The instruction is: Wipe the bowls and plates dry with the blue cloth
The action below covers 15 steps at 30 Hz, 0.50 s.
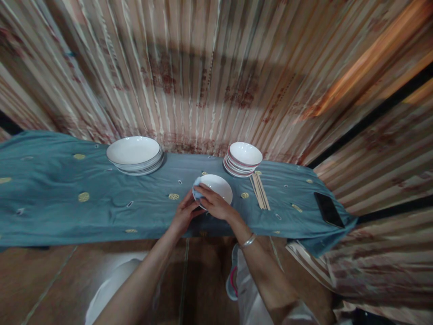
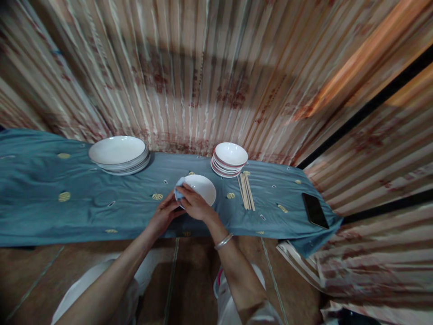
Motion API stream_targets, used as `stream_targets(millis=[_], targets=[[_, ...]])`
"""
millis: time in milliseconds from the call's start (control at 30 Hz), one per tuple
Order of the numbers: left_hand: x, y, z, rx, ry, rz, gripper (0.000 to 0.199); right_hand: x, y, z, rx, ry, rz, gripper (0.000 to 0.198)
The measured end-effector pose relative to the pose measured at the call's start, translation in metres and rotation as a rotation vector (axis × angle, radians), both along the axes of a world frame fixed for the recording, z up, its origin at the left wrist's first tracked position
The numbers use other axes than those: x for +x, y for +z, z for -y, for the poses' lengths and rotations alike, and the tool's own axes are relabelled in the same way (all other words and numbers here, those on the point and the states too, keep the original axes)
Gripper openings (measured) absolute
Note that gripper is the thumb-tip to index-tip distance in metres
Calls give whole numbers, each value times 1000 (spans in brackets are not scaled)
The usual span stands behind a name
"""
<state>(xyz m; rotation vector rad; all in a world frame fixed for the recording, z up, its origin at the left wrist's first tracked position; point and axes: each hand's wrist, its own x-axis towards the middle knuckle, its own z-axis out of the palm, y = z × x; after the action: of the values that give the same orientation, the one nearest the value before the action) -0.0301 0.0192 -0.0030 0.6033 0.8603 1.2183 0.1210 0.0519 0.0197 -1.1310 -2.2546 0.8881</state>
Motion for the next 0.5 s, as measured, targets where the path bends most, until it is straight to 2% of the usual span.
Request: stream_targets(millis=[133, 367, 500], targets=[[0, -1, 0, 1, -14, -25, 66, -4, -4, 0, 75, -86, 85, 55], [1, 1, 2, 34, -26, -24, 67, -4, -1, -11, 306, -203, 247, 63], [1, 4, 3, 62, -42, -38, 67, 3, 0, -15, 381, -298, 385, 60]])
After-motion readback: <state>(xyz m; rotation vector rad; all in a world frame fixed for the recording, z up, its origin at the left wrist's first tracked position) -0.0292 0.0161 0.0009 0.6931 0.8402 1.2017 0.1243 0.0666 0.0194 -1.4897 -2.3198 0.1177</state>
